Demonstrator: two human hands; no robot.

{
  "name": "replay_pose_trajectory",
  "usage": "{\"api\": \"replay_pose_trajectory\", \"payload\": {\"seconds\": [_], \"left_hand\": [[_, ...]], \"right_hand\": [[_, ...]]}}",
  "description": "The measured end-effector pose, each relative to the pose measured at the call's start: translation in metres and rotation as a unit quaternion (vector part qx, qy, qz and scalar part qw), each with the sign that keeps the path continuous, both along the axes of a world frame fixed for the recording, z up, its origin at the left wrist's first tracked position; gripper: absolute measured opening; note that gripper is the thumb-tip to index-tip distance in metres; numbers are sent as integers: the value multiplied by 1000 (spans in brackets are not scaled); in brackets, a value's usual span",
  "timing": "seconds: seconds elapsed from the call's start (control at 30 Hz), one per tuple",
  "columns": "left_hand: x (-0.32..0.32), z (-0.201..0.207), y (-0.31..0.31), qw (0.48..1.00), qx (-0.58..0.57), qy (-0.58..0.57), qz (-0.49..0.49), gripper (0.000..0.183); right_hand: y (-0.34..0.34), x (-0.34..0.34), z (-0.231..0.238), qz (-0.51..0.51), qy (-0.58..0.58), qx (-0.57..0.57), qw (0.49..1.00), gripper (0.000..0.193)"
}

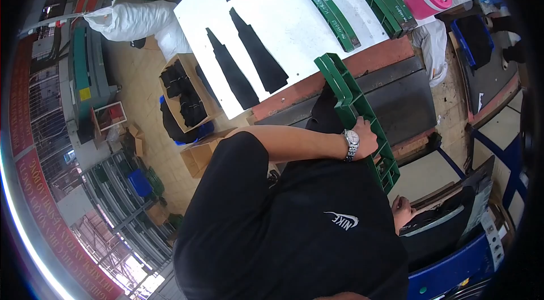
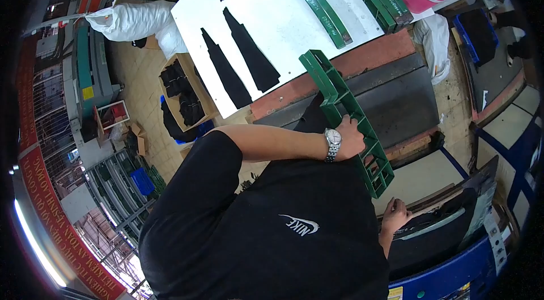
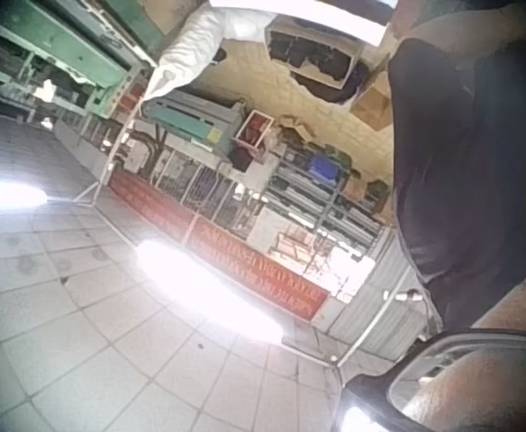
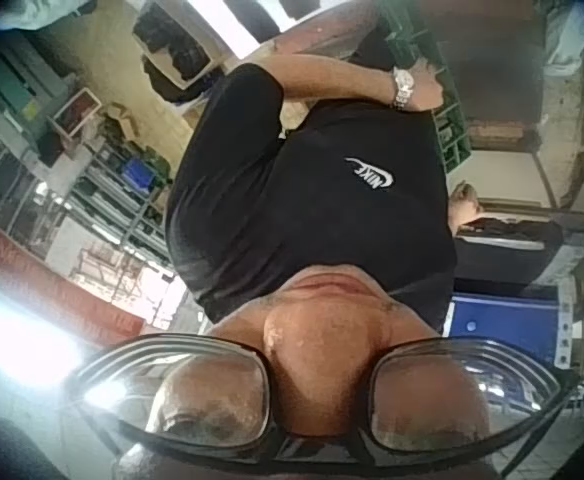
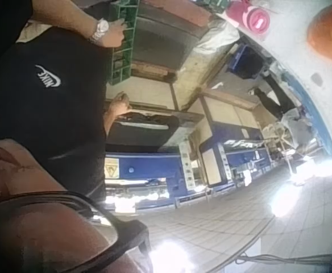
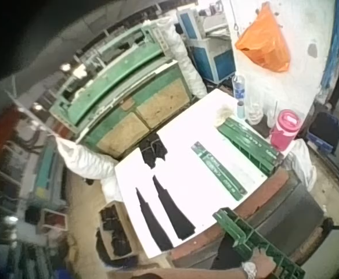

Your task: Manually align and prepare cutting dies on shoe material for industrial press cutting.

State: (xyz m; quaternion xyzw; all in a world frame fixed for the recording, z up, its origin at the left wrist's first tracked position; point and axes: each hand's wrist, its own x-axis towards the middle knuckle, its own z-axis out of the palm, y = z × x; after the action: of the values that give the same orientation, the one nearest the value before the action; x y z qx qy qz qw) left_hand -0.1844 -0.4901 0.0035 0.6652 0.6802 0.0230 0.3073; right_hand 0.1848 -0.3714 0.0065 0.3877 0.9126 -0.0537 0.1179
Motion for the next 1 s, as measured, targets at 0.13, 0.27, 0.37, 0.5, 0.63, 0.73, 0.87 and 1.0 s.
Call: {"api": "replay_pose_trajectory", "payload": {"seconds": [0.13, 0.27, 0.37, 0.5, 0.63, 0.73, 0.87, 1.0], "left_hand": [[-3, 1, 2, 1000, -6, -1, -8, 17], [-4, 0, -2, 1000, -2, -8, 5, 16], [-7, 1, -5, 1000, 1, -3, 12, 15], [-8, 2, -3, 1000, -18, -3, -4, 16], [-11, 2, -1, 999, -39, -13, -8, 22], [-9, -1, -1, 1000, -23, -5, -2, 15], [-11, 1, 3, 998, -53, -16, -5, 23], [-12, -2, 3, 999, -48, -15, -12, 22]], "right_hand": [[-2, -2, 4, -9, 0, -4, 1000, 16], [-2, -2, 3, -18, 18, -9, 1000, 16], [-5, -1, -2, -22, 23, -8, 999, 15], [-4, 0, -1, -12, 24, -3, 1000, 14], [-6, -2, -1, -12, 21, 2, 1000, 14], [-5, -1, 0, -24, 6, -6, 1000, 14], [-3, 2, -3, -13, 29, -2, 999, 15], [-3, 3, -3, -14, 27, 5, 1000, 16]]}}
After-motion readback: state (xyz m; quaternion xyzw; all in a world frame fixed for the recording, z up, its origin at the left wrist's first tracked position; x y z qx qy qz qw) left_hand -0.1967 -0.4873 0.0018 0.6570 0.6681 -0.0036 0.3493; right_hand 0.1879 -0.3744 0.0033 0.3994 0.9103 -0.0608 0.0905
